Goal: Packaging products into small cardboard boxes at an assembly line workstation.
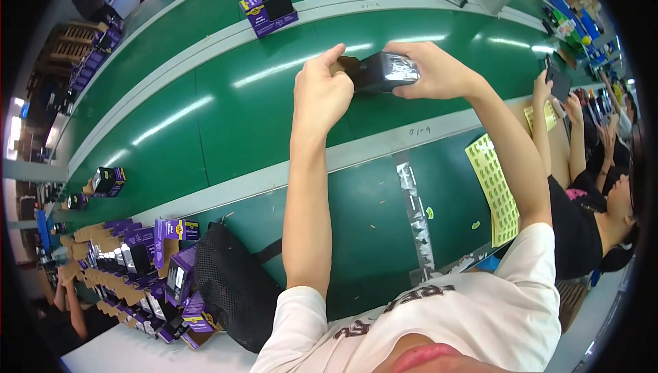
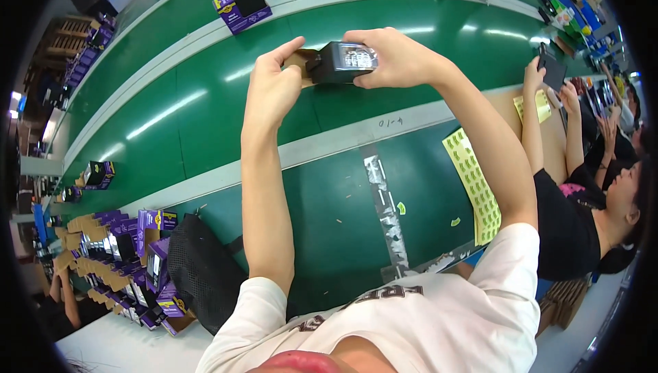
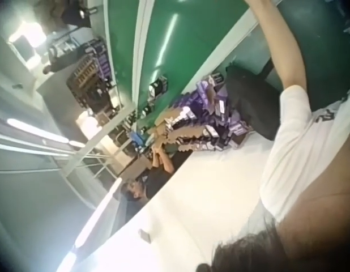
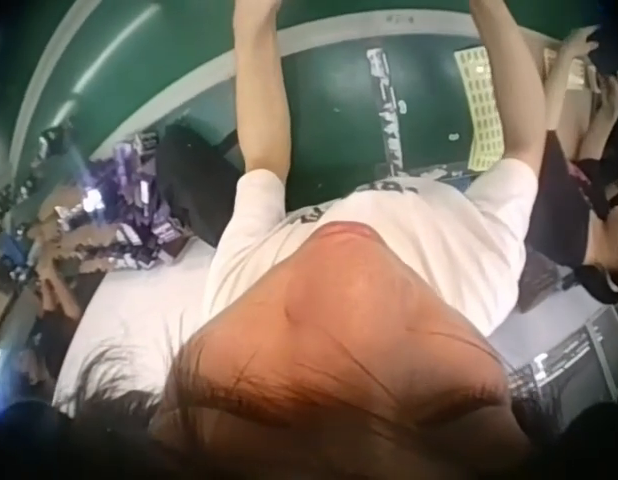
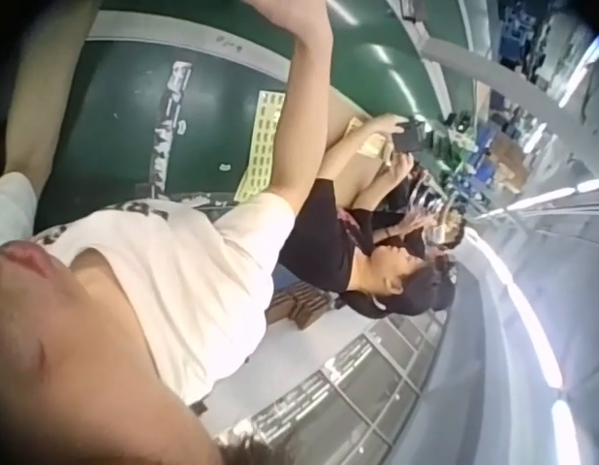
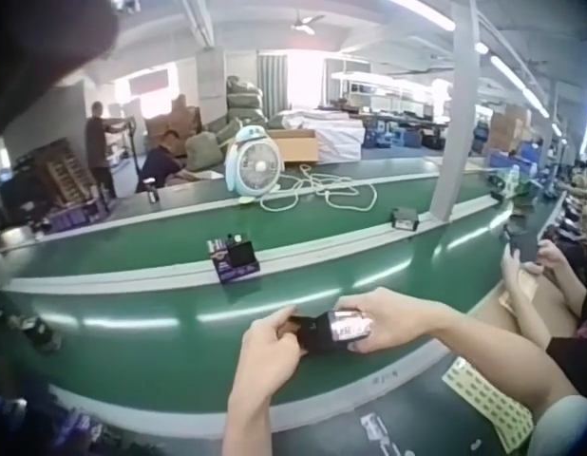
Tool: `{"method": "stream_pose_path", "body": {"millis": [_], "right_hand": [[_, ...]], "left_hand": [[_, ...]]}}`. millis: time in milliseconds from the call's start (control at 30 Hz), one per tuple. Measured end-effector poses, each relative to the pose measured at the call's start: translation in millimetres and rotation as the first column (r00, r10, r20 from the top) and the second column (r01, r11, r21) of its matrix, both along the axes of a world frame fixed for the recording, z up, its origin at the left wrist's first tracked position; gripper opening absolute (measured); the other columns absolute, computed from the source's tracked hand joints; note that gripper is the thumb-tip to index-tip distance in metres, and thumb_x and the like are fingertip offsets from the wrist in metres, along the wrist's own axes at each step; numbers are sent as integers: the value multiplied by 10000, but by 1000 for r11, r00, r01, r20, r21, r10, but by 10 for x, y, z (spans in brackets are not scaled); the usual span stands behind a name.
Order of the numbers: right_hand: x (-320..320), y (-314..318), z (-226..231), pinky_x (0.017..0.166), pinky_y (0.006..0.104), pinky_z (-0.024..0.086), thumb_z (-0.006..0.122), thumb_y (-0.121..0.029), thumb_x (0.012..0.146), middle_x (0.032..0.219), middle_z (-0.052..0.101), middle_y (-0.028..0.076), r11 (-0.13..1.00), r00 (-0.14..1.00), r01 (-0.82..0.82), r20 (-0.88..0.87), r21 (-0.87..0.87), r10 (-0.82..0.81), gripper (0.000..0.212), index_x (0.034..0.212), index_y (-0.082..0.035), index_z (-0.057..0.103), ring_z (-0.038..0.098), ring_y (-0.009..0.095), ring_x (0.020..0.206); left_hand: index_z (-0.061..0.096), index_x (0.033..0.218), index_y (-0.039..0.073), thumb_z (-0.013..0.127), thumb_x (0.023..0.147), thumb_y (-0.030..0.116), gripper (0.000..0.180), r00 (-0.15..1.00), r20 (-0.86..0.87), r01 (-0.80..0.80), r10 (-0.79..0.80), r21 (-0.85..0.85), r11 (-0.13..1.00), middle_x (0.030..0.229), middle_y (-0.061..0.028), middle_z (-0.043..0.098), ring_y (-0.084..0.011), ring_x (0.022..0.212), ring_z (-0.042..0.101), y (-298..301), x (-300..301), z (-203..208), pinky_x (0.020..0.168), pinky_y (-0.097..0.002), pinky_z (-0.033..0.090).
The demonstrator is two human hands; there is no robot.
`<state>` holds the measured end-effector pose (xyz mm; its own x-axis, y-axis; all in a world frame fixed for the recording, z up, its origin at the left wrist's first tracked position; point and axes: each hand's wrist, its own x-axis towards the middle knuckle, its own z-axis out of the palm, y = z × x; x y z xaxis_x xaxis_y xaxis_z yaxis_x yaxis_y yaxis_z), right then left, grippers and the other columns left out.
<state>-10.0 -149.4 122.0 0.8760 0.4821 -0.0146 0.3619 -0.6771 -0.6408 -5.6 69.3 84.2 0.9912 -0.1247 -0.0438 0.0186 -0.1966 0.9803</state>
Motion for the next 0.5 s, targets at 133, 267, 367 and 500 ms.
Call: {"method": "stream_pose_path", "body": {"millis": [133, 267, 367, 500], "right_hand": [[12, 99, -131, 745, 345, 493, 757, -66, 691, 986, 662, 129, 973, 983, 183, 23, -138, -181, 569, 1208, -16, 528, 597, 248, 796], [116, 70, -226, 776, 376, 512, 787, -103, 689, 1055, 658, 163, 948, 972, 236, 69, -214, -226, 641, 1251, -15, 491, 631, 283, 853], [148, 155, -391, 799, 396, 524, 809, -137, 687, 1098, 651, 189, 951, 977, 211, 83, -226, -197, 690, 1272, -13, 466, 655, 310, 901], [125, 205, -777, 796, 376, 522, 796, -51, 681, 1162, 621, 182, 944, 935, 263, 189, 200, -300, 738, 1325, -45, 436, 633, 280, 871]], "left_hand": [[563, 1340, -7, 496, 879, 123, 484, 992, -92, 81, -91, -109, 991, 1276, -144, 636, -214, 751, 576, -5, -73, 90, 695, -289, 509], [505, 1398, 14, 483, 955, 253, 504, 993, -77, 64, -90, -297, 953, 1312, -156, 604, -247, 802, 575, 31, 119, -209, 749, -315, 501], [470, 1431, 34, 463, 998, 342, 532, 998, -52, 9, -34, -421, 907, 1323, -164, 586, -264, 843, 571, 144, 220, -568, 792, -332, 490], [503, 1398, 54, 438, 1016, 354, 490, 958, 282, 85, -43, -141, 986, 1251, -167, 592, -253, 944, 550, 16, 240, -834, 868, -329, 448]]}}
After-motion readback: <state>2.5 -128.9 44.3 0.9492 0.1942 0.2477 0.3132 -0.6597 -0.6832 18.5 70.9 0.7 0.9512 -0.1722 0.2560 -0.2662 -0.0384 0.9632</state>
